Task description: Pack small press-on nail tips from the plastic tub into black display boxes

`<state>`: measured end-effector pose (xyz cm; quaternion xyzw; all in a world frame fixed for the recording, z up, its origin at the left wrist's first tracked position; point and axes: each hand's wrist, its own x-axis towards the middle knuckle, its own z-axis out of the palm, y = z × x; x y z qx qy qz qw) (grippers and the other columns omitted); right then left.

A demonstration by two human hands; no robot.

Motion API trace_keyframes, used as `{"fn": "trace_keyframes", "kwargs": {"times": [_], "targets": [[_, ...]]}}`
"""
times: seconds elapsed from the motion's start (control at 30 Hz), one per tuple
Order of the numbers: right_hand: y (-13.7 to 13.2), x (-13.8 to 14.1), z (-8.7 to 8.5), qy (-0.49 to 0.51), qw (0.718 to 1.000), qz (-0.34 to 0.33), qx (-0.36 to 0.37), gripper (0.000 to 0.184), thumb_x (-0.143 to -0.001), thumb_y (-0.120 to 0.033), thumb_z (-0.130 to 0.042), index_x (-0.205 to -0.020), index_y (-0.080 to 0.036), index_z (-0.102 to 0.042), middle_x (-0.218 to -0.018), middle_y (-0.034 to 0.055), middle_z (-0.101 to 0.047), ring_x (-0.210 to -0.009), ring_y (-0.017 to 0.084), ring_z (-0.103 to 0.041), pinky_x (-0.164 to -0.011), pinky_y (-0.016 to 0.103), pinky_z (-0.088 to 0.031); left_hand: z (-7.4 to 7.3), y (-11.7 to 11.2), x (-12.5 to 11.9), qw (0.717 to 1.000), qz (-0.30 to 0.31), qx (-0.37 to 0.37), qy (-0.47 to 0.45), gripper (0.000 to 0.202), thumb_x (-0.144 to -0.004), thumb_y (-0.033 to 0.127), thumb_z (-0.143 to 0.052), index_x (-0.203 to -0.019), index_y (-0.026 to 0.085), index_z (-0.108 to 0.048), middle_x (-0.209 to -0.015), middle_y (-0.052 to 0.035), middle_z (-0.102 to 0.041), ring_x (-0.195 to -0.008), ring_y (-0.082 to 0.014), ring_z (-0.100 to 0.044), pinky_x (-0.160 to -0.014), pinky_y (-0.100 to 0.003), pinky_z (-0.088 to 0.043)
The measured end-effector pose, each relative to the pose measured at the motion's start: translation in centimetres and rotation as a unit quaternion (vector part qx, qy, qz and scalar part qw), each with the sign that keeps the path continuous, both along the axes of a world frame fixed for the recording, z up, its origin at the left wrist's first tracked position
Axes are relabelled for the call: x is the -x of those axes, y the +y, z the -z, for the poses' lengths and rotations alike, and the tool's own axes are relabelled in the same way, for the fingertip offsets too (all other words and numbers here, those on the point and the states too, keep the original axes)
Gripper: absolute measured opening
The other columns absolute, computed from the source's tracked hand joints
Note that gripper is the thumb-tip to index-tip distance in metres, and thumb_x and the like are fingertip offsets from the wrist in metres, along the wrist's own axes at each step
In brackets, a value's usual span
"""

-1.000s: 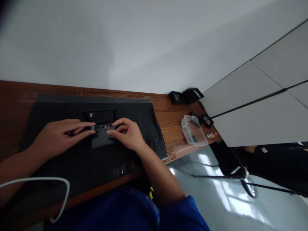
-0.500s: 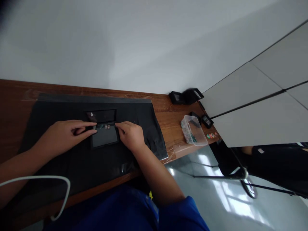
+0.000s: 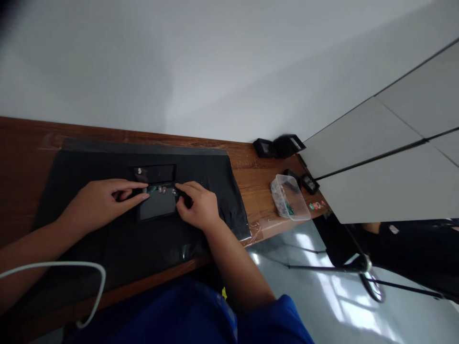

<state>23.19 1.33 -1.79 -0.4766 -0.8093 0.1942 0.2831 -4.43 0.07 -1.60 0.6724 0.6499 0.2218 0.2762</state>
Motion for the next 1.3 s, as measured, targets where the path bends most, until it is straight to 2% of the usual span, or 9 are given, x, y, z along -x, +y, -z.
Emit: {"fn": "trace_keyframes", "kwargs": {"times": [0.1, 0.27, 0.43, 0.57, 0.67, 0.8, 1.07, 1.17, 1.3], "targets": [[0.8, -0.4, 0.5, 0.035, 0.999, -0.024, 0.011, 0.031, -0.098, -0.026, -0.067, -0.125, -0.022, -0.084, -0.117, 0.0071, -0.083, -0.066, 0.011, -0.066, -0.067, 0.027, -0.057, -0.2, 0.2, -0.1, 1.0, 0.013, 0.004, 0.015, 0.063, -0.085, 0.073, -0.057, -0.116, 0.03, -0.09, -0.069, -0.0009, -0.064, -0.063, -0.0198, -0.057, -0.061, -0.033, -0.039], [1.3, -0.5, 0.6, 0.038, 0.998, -0.046, 0.022, 0.028, -0.102, -0.022, -0.064, -0.119, -0.023, -0.086, -0.111, 0.0053, -0.081, -0.071, 0.011, -0.067, -0.068, 0.024, -0.053, -0.3, 0.4, -0.1, 0.999, 0.032, 0.013, 0.02, 0.064, -0.088, 0.071, -0.054, -0.123, 0.03, -0.089, -0.066, -0.0004, -0.064, -0.06, -0.0199, -0.056, -0.059, -0.032, -0.037], [1.0, 0.0, 0.3, 0.037, 0.998, -0.032, 0.03, 0.023, -0.103, -0.033, -0.071, -0.115, -0.023, -0.088, -0.109, 0.0052, -0.082, -0.073, 0.011, -0.068, -0.071, 0.025, -0.054, -0.2, 0.4, -0.1, 0.999, 0.037, 0.012, 0.015, 0.064, -0.09, 0.072, -0.055, -0.124, 0.03, -0.088, -0.064, 0.0004, -0.062, -0.058, -0.0192, -0.055, -0.057, -0.031, -0.037], [1.0, 0.7, 0.2, 0.03, 0.999, 0.016, 0.029, 0.02, -0.101, -0.037, -0.077, -0.111, -0.024, -0.087, -0.1, 0.0038, -0.082, -0.077, 0.014, -0.07, -0.076, 0.026, -0.056, -0.2, 0.3, 0.0, 0.999, 0.045, 0.001, 0.008, 0.058, -0.091, 0.069, -0.057, -0.121, 0.031, -0.088, -0.062, 0.001, -0.062, -0.057, -0.0186, -0.054, -0.056, -0.03, -0.037], [1.0, 1.1, 0.1, 0.013, 0.999, 0.038, 0.025, 0.025, -0.098, -0.037, -0.08, -0.119, -0.025, -0.086, -0.099, 0.0025, -0.082, -0.08, 0.015, -0.071, -0.078, 0.026, -0.056, -0.2, 0.4, 0.0, 0.999, 0.044, -0.001, 0.006, 0.056, -0.09, 0.067, -0.058, -0.121, 0.031, -0.088, -0.062, 0.0014, -0.063, -0.058, -0.0184, -0.055, -0.056, -0.03, -0.037], [0.7, 1.6, -0.2, -0.02, 0.999, 0.033, 0.019, 0.037, -0.1, -0.032, -0.075, -0.136, -0.027, -0.081, -0.102, 0.0015, -0.081, -0.083, 0.015, -0.072, -0.078, 0.025, -0.056, -0.1, 0.5, 0.0, 0.999, 0.043, 0.007, 0.011, 0.059, -0.089, 0.069, -0.058, -0.124, 0.031, -0.087, -0.067, 0.0005, -0.065, -0.059, -0.0191, -0.056, -0.058, -0.031, -0.038], [0.3, 2.3, -0.5, -0.057, 0.998, 0.013, 0.027, 0.037, -0.102, -0.022, -0.063, -0.132, -0.031, -0.083, -0.112, 0.0017, -0.083, -0.09, 0.014, -0.076, -0.079, 0.024, -0.056, -0.1, 0.5, 0.1, 0.999, 0.046, 0.013, 0.018, 0.064, -0.09, 0.072, -0.056, -0.127, 0.03, -0.086, -0.067, 0.0002, -0.065, -0.059, -0.0195, -0.057, -0.058, -0.032, -0.039], [0.2, 2.2, -0.4, -0.045, 0.999, 0.003, 0.015, 0.037, -0.101, -0.026, -0.066, -0.135, -0.028, -0.081, -0.108, 0.0025, -0.082, -0.088, 0.015, -0.076, -0.08, 0.025, -0.057, -0.1, 0.5, 0.1, 0.999, 0.045, 0.016, 0.017, 0.063, -0.089, 0.072, -0.057, -0.126, 0.031, -0.087, -0.069, -0.0002, -0.068, -0.06, -0.0202, -0.059, -0.058, -0.032, -0.041], [0.3, 2.3, -0.3, -0.038, 0.999, 0.0, 0.003, 0.041, -0.1, -0.043, -0.077, -0.137, -0.026, -0.08, -0.103, 0.0028, -0.081, -0.089, 0.015, -0.076, -0.081, 0.025, -0.057, -0.1, 0.4, 0.2, 0.999, 0.044, 0.013, 0.015, 0.06, -0.089, 0.071, -0.058, -0.126, 0.032, -0.086, -0.067, 0.0008, -0.067, -0.058, -0.0198, -0.059, -0.058, -0.032, -0.041]]}}
